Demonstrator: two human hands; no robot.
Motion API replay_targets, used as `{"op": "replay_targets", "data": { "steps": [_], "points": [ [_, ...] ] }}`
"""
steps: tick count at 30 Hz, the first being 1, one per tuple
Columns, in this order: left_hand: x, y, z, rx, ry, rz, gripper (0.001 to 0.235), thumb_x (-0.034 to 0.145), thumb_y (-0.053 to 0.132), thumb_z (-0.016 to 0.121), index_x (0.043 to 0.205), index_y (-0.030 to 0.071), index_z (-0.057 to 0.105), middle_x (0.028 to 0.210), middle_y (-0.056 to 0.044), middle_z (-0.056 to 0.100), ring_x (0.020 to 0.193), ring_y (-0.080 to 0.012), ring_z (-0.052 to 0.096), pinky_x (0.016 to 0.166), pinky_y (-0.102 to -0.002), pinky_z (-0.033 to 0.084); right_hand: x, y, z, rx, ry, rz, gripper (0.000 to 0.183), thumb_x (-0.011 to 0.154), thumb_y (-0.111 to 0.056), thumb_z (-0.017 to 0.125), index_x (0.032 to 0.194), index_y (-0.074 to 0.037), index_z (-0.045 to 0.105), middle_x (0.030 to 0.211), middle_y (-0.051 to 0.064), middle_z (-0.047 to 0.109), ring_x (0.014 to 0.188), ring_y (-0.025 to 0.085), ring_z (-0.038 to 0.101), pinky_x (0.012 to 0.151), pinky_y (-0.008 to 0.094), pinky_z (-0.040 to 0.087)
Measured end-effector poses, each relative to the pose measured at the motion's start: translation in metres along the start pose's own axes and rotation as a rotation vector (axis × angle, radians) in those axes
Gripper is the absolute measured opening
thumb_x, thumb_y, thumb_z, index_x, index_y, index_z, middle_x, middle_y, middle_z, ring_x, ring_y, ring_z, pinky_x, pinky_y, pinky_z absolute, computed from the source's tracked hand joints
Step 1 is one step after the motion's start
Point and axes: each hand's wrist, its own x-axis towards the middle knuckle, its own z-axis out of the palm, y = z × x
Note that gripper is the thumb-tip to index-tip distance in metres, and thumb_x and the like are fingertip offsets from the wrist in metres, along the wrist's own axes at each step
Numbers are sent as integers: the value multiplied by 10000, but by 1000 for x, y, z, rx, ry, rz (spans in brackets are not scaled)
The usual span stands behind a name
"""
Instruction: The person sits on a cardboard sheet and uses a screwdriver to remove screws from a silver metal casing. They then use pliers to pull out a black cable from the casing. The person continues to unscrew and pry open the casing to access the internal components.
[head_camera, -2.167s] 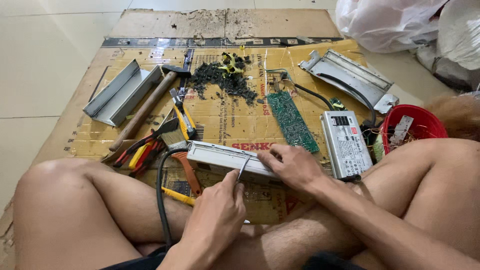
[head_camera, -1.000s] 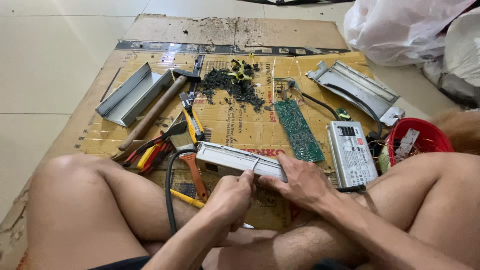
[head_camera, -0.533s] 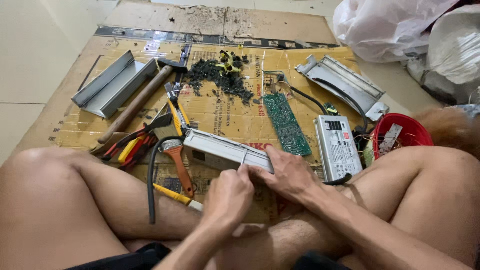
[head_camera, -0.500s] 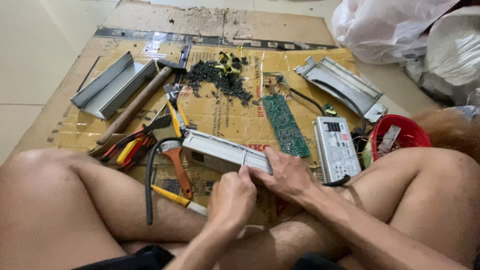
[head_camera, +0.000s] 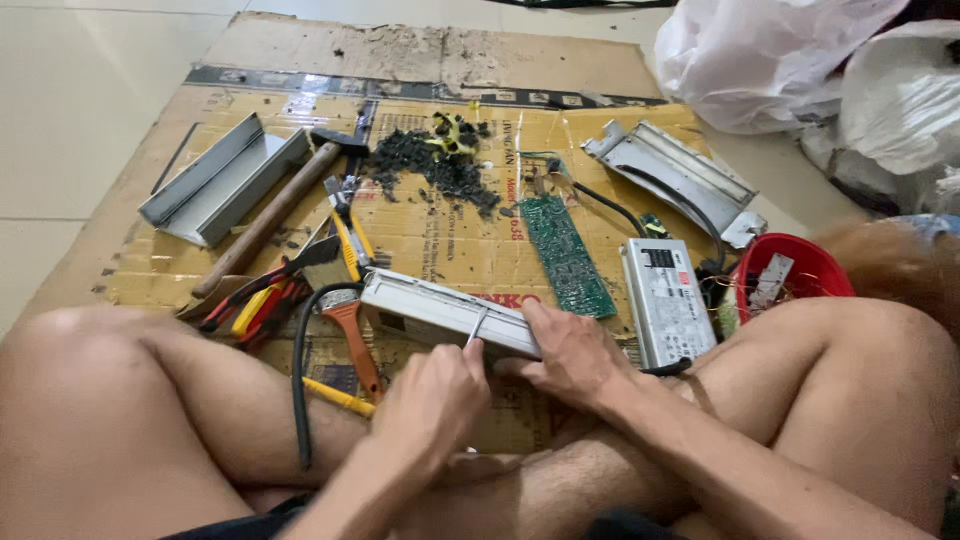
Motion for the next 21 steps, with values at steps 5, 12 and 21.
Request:
{"op": "replay_targets", "data": {
  "steps": [5,12,21],
  "points": [
    [18,-17,-33,300,-46,181,639,1074,480,255,850,69,690,797,-163,687,778,-334,680,719,-484,588,-2,-1,-6,32,31,-30,538,831,-525,793,1036,-145,473,913,77,666,771,262,665,653,386,588],
    [24,-29,-21,317,30,153,691,978,582,233,1019,102,728,1016,-249,736,1036,-461,702,878,-595,549,4,5,5,-13,15,-30,546,775,-488,811,1078,-163,494,1034,99,706,983,364,731,831,533,604],
    [16,-15,0,63,37,-62,631,1035,552,327,1107,58,713,1129,-262,689,1088,-484,643,916,-591,482,12,7,6,-54,55,1,639,763,-637,795,1139,-212,500,1032,52,691,827,364,722,664,562,564]
  ]
}}
